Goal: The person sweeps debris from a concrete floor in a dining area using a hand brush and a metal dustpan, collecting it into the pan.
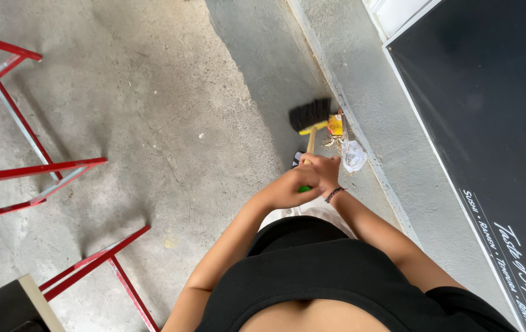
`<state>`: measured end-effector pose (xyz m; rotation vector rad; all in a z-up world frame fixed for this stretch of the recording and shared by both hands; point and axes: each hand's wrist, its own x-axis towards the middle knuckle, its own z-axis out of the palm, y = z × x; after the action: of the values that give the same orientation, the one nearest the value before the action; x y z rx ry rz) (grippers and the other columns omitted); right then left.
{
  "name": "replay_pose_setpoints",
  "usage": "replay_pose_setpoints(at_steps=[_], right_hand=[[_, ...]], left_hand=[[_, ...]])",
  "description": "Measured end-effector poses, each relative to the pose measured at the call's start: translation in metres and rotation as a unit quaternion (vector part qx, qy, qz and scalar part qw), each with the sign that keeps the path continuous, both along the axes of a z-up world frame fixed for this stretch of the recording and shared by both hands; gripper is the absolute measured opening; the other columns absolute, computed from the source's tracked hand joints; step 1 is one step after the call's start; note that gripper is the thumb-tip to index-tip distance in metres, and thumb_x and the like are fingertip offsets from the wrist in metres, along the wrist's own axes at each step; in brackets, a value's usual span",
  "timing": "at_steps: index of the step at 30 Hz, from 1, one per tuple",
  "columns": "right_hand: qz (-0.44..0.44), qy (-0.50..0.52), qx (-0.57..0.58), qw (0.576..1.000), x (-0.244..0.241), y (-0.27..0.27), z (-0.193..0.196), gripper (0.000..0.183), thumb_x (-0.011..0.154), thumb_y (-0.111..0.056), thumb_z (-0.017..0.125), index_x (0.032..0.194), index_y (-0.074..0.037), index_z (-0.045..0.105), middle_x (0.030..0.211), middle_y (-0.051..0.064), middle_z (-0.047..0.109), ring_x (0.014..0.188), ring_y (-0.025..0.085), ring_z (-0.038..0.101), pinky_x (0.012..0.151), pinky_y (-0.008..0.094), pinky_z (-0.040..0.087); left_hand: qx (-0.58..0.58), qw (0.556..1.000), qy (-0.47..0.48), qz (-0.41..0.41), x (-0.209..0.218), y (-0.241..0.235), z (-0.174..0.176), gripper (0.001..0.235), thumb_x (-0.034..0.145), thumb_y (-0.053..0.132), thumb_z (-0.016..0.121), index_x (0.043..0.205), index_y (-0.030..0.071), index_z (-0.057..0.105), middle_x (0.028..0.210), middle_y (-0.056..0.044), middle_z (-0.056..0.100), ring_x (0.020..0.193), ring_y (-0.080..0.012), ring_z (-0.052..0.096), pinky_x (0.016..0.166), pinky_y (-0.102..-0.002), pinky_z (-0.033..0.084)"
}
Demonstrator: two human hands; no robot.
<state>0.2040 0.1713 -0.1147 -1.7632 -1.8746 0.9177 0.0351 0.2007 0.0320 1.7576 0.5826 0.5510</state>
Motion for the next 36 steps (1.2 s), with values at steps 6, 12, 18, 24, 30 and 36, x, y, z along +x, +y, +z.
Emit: replay_pose_setpoints(at_steps=[6,12,18,24,30,36], right_hand=[[0.014,-0.025,0.124,0.992,-0.023,0.024,0.057,0.008,0.079,-0.032,0.075,0.078,-0.025,0.072,0.06,-0.003,0.064,0.064,0.017,0.062,0.083,0.041,0.028],[0.051,0.044,0.168,0.983,-0.02,0.049,0.118,0.013,0.08,-0.035,0.079,0.076,-0.024,0.072,0.062,-0.002,0.067,0.062,0.018,0.063,0.081,0.04,0.028],[0.128,-0.007,0.014,0.992,0.001,0.098,0.111,0.034,0.083,-0.051,0.078,0.081,-0.018,0.071,0.063,-0.001,0.069,0.063,0.02,0.064,0.081,0.039,0.03],[0.131,0.039,-0.046,0.99,0.03,0.114,0.011,0.031,0.086,-0.045,0.072,0.101,-0.018,0.069,0.075,-0.001,0.076,0.071,0.017,0.068,0.077,0.043,0.037],[-0.233,0.307,-0.439,0.812,0.03,0.076,-0.037,0.033,0.1,-0.034,0.071,0.106,-0.002,0.075,0.09,0.01,0.08,0.083,0.018,0.074,0.076,0.033,0.053],[0.064,0.028,-0.162,0.984,0.04,0.036,-0.013,0.027,0.087,-0.029,0.061,0.11,-0.017,0.066,0.087,0.005,0.076,0.082,0.02,0.074,0.074,0.037,0.051]], left_hand=[[-0.064,0.99,-0.086,0.086,-0.037,0.027,0.072,0.035,0.101,0.013,0.064,0.069,-0.001,0.056,0.07,-0.008,0.059,0.07,-0.0222,0.056,0.071,-0.037,0.048],[0.057,0.992,-0.107,0.034,-0.03,0.035,0.136,0.038,0.096,0.003,0.069,0.065,0.001,0.047,0.063,-0.011,0.046,0.064,-0.0287,0.047,0.069,-0.04,0.04],[0.116,0.99,-0.067,0.048,0.007,0.04,0.096,0.039,0.088,0.008,0.072,0.057,0.005,0.049,0.056,-0.008,0.047,0.059,-0.0275,0.048,0.063,-0.041,0.038],[0.128,0.992,-0.003,0.021,0.036,0.056,-0.006,0.041,0.092,0.017,0.074,0.06,0.005,0.05,0.059,-0.007,0.049,0.065,-0.0261,0.051,0.064,-0.04,0.043],[-0.032,0.991,0.069,-0.108,0.048,0.045,-0.062,0.035,0.089,0.021,0.073,0.063,0.003,0.057,0.057,-0.006,0.055,0.052,-0.0189,0.047,0.054,-0.038,0.038],[-0.109,0.984,0.063,-0.13,0.038,0.042,-0.046,0.037,0.093,0.021,0.071,0.065,0.001,0.058,0.057,-0.003,0.048,0.054,-0.0151,0.042,0.054,-0.035,0.036]])
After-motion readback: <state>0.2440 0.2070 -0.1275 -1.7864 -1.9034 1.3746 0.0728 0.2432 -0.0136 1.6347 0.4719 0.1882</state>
